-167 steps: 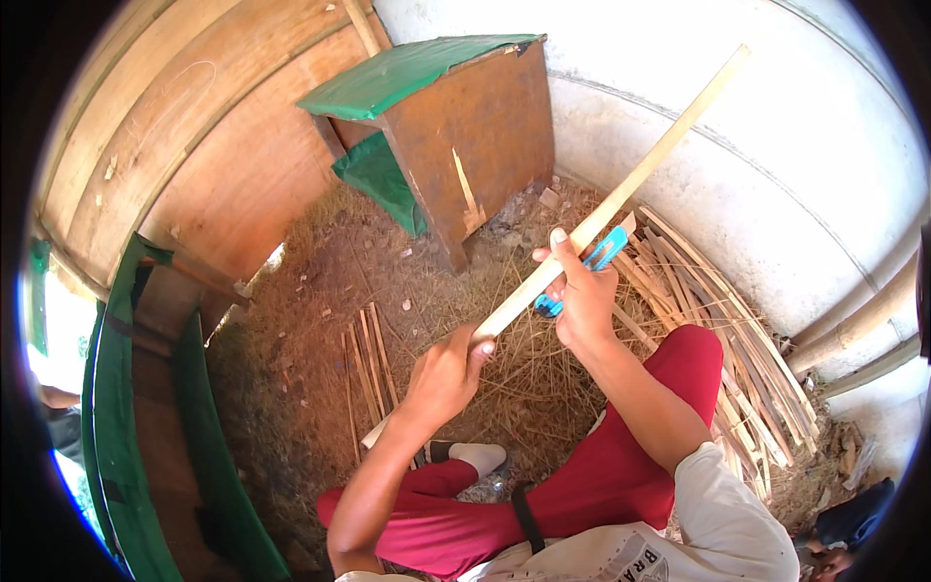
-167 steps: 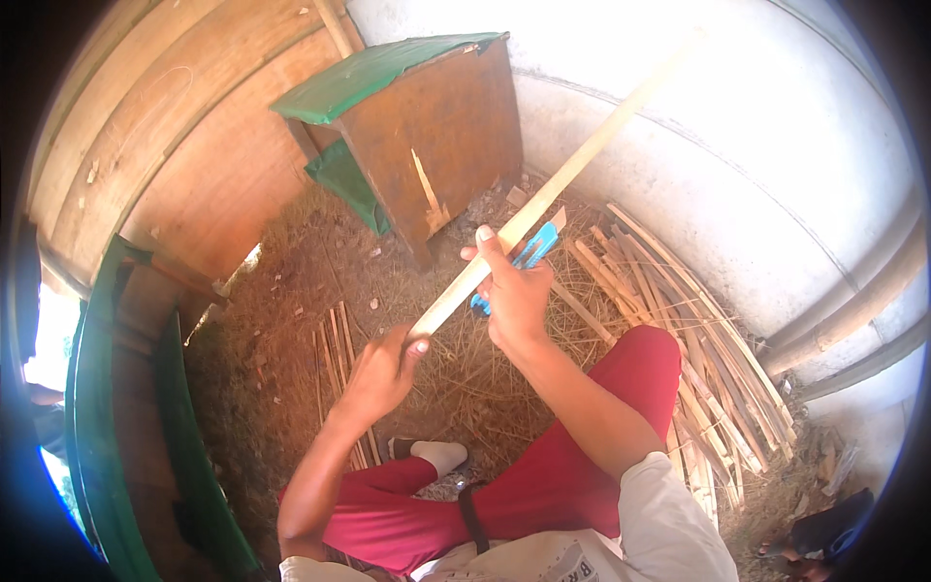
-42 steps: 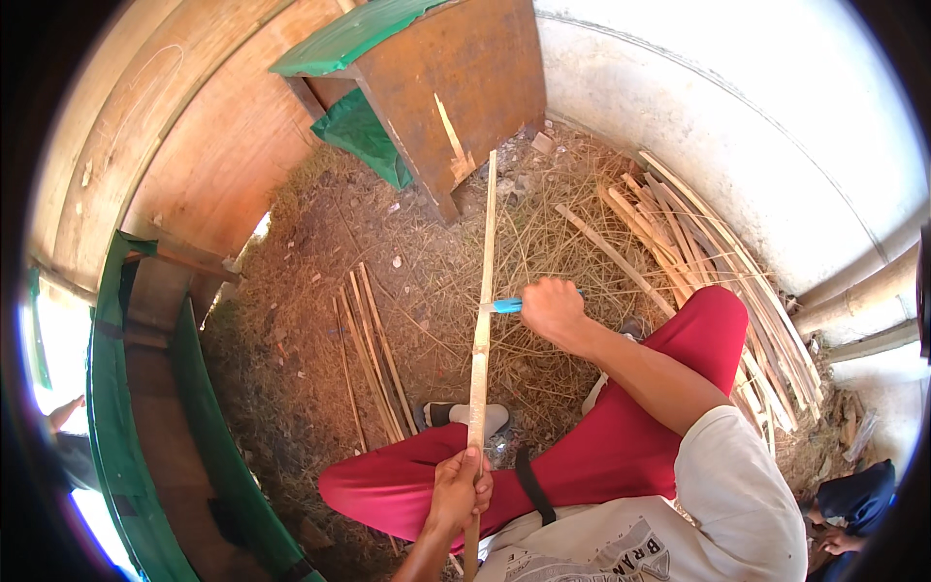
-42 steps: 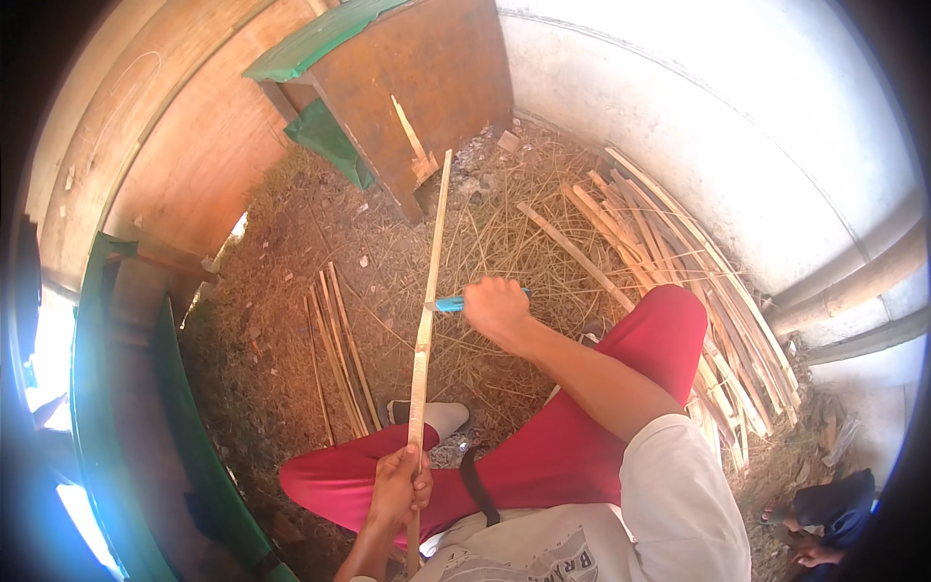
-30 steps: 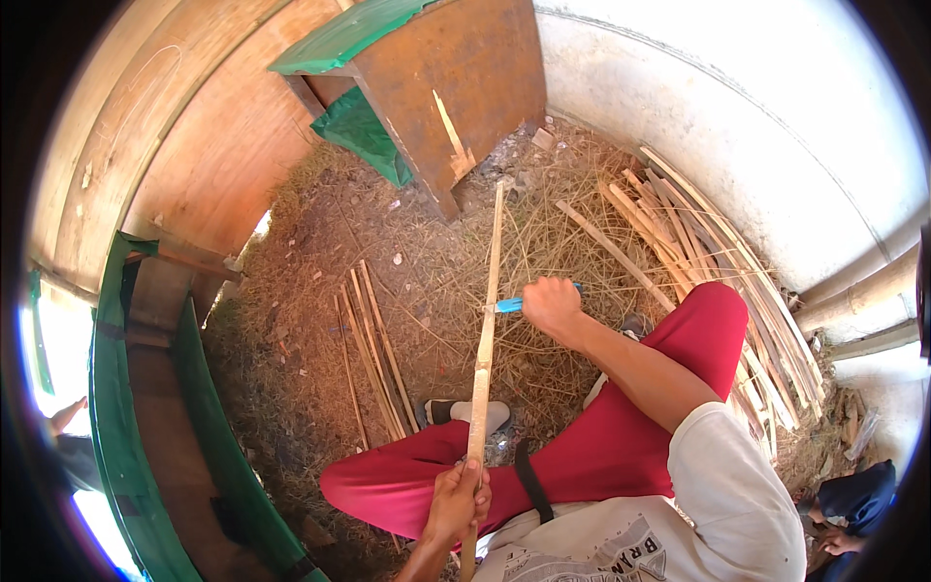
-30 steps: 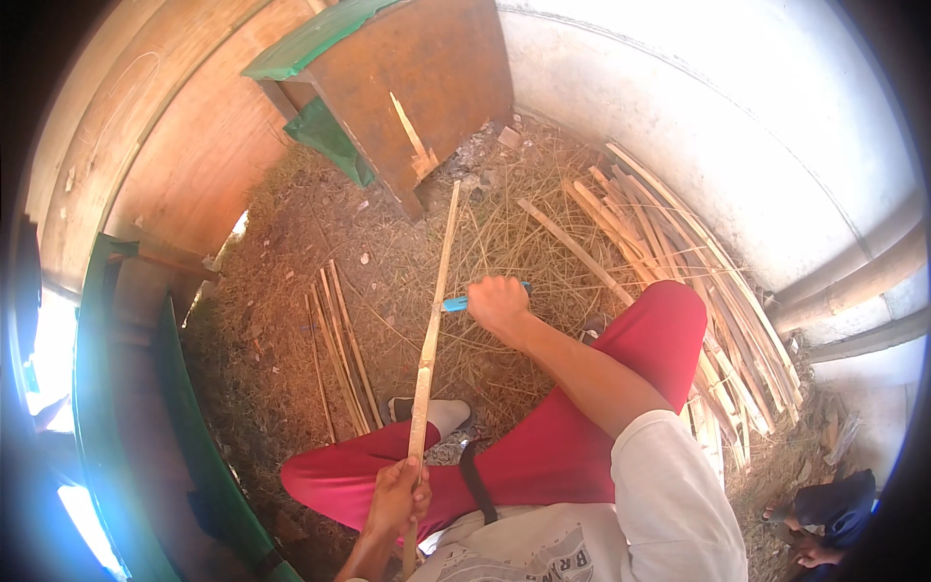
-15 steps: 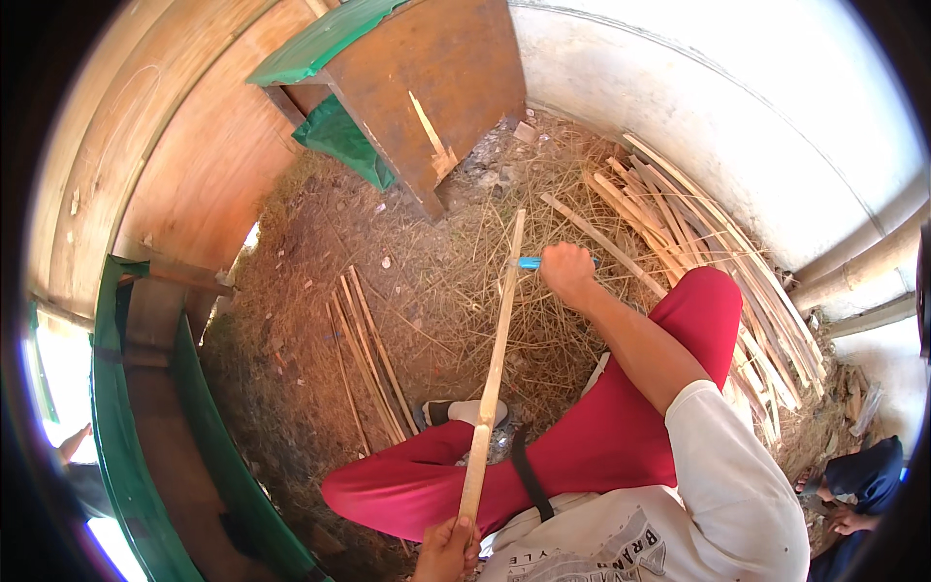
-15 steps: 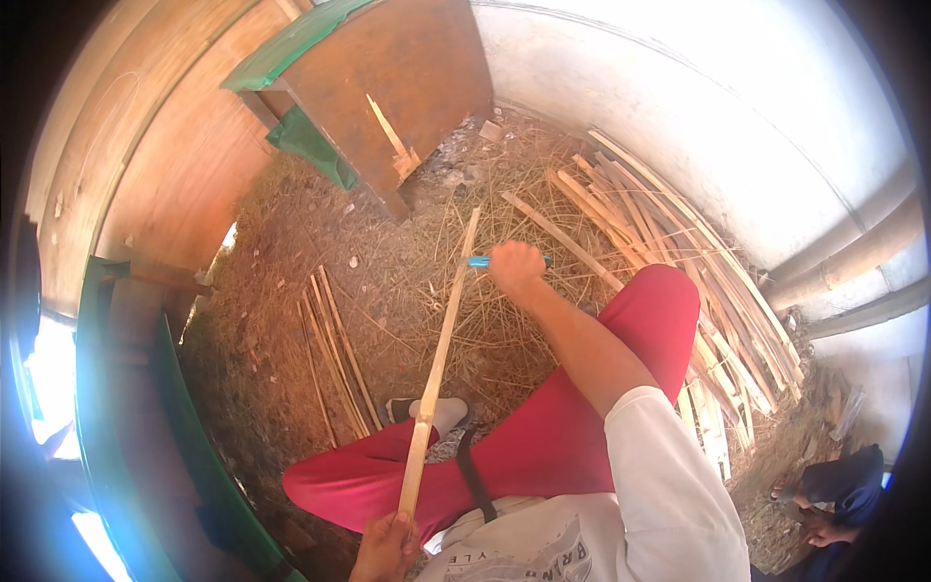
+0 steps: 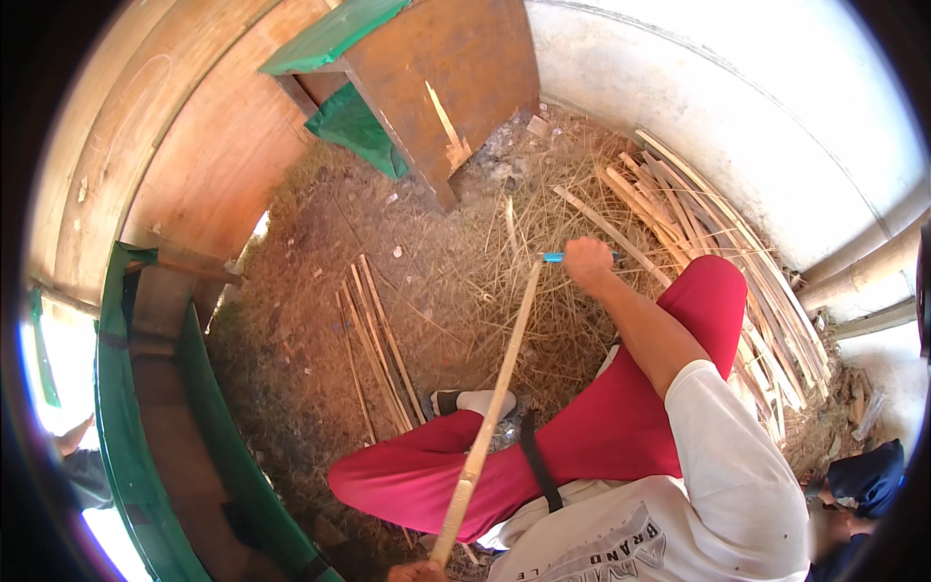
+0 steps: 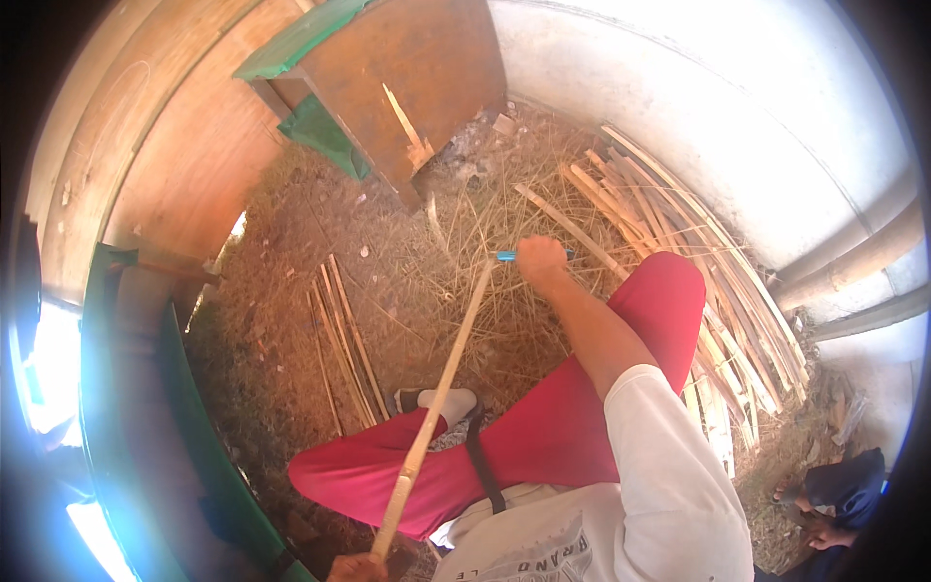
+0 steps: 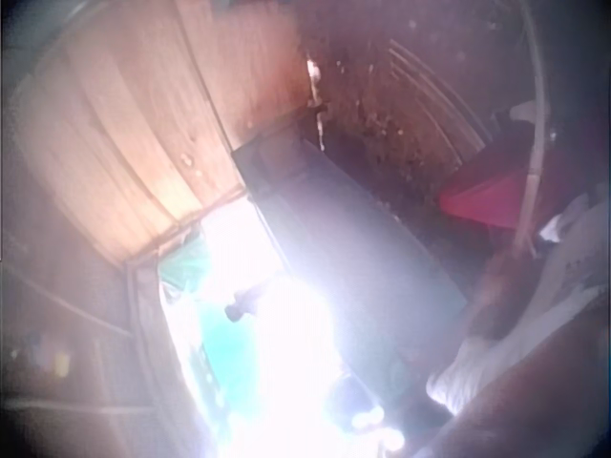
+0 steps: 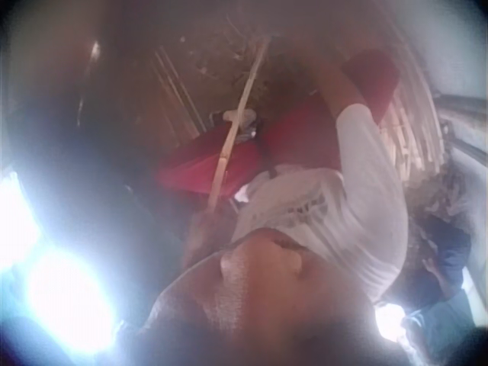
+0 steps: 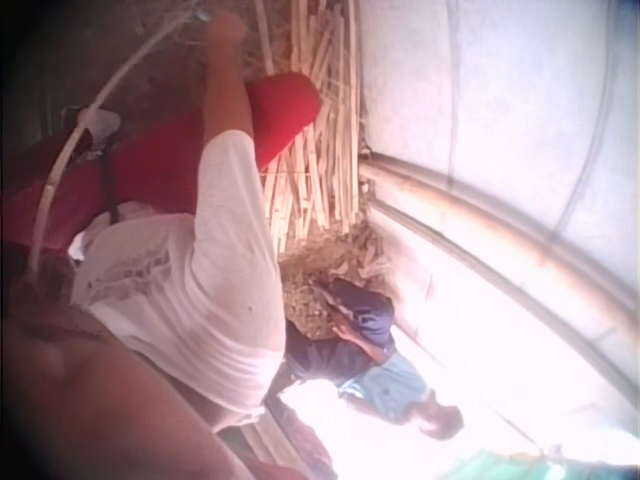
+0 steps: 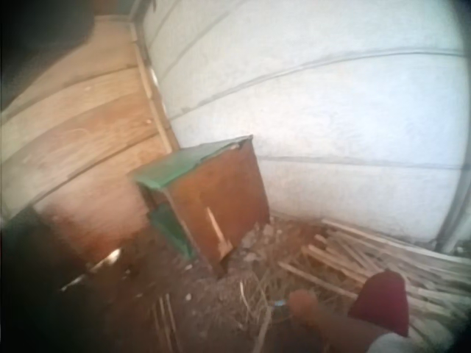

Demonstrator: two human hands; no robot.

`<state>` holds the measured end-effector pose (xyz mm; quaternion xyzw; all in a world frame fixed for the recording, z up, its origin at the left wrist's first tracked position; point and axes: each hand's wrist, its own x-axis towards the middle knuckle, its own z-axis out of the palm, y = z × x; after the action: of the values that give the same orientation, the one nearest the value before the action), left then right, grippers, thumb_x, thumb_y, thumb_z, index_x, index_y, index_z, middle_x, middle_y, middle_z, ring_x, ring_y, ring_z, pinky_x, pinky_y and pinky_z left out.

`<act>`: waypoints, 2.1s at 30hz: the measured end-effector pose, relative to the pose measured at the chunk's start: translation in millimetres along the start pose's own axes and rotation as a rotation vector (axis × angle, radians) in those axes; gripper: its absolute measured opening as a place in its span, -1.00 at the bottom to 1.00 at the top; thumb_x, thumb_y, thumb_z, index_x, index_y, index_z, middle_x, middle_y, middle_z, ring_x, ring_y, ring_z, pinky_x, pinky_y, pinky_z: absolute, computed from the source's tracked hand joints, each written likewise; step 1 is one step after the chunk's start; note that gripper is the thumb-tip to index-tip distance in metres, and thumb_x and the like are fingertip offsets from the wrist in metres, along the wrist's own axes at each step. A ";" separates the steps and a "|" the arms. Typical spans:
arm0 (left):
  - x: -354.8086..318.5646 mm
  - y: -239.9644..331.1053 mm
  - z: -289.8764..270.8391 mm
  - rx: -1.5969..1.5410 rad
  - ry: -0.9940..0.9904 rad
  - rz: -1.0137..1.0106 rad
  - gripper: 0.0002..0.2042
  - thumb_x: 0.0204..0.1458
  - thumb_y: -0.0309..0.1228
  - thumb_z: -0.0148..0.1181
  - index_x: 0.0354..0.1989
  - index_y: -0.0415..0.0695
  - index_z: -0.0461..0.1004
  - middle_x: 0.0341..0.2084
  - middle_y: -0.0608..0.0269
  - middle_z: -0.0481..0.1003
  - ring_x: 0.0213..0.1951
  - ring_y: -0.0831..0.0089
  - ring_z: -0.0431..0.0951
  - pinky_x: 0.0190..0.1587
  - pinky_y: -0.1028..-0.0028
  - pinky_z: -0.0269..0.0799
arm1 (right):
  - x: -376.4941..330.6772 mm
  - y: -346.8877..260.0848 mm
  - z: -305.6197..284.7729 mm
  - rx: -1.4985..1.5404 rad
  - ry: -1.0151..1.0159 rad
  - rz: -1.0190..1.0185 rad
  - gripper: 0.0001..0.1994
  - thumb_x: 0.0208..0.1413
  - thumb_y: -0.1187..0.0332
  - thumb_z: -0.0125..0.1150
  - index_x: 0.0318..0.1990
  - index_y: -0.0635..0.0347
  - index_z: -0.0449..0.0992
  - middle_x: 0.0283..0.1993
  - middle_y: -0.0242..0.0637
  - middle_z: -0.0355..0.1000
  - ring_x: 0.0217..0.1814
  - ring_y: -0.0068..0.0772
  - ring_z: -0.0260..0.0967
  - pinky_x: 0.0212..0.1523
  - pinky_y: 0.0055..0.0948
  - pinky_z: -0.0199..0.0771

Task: The person sits on the ground and uses a utility knife to shave thin strips from a long bamboo pole. They repeatedly scrape the tool along the pole's length, removing the outer layer and creating fine shavings that fall onto the straw-covered floor.

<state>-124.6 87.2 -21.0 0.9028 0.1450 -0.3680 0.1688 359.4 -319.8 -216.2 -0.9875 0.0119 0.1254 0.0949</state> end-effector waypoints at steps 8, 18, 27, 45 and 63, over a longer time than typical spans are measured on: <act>-1.6 -14.7 -25.6 0.050 0.027 0.035 -0.69 0.19 -0.15 0.10 -0.36 -0.15 0.58 -0.51 -0.07 0.56 -0.41 -0.08 0.61 -0.43 0.05 0.50 | 3.6 -1.4 -5.0 -0.065 -0.046 -0.035 -0.82 0.19 0.34 0.14 -0.25 0.15 0.67 -0.22 -0.16 0.61 -0.16 -0.14 0.62 -0.22 -0.20 0.63; 3.1 78.2 -70.6 -0.227 0.163 0.076 -0.69 0.30 -0.23 -0.01 -0.40 -0.18 0.48 -0.68 0.30 0.40 -0.63 0.44 0.41 -0.58 0.42 0.30 | 10.8 26.1 -4.1 0.285 -0.106 0.313 -0.82 0.11 0.34 0.25 -0.28 0.30 0.63 -0.29 -0.06 0.58 -0.28 -0.16 0.59 -0.27 -0.15 0.59; 110.6 123.0 -62.8 -0.744 0.299 0.149 -0.62 0.36 -0.23 0.00 -0.43 -0.27 0.45 -0.72 0.35 0.37 -0.66 0.68 0.34 -0.62 0.55 0.21 | 1.2 -32.4 -59.3 0.447 -0.176 0.179 -0.69 0.13 0.17 0.32 -0.34 0.30 0.59 -0.40 -0.12 0.52 -0.40 -0.22 0.49 -0.31 -0.22 0.51; 157.5 197.4 -103.4 -0.007 1.002 0.430 -0.84 0.16 -0.41 0.25 -0.19 -0.25 0.57 -0.50 -0.02 0.55 -0.43 -0.05 0.62 -0.42 0.16 0.48 | -72.6 -62.3 -127.9 1.591 -0.292 -0.081 -0.63 0.20 0.08 0.34 -0.17 0.28 0.59 -0.44 -0.36 0.50 -0.67 -0.75 0.03 -0.64 -0.62 0.07; 178.4 218.4 -120.0 -0.015 1.164 0.480 -0.66 -0.16 -0.43 0.52 -0.18 -0.19 0.59 -0.39 0.07 0.57 -0.36 0.06 0.62 -0.34 0.23 0.48 | -67.6 -42.0 -134.9 1.815 -0.303 -0.074 -0.79 0.25 0.31 0.28 -0.11 0.27 0.54 -0.34 -0.44 0.43 -0.64 -0.77 0.02 -0.61 -0.61 0.10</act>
<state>156.2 -35.6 -24.3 0.9614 0.0090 0.2329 0.1465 329.0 -304.3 -63.4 -0.5071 0.0617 0.1928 0.8378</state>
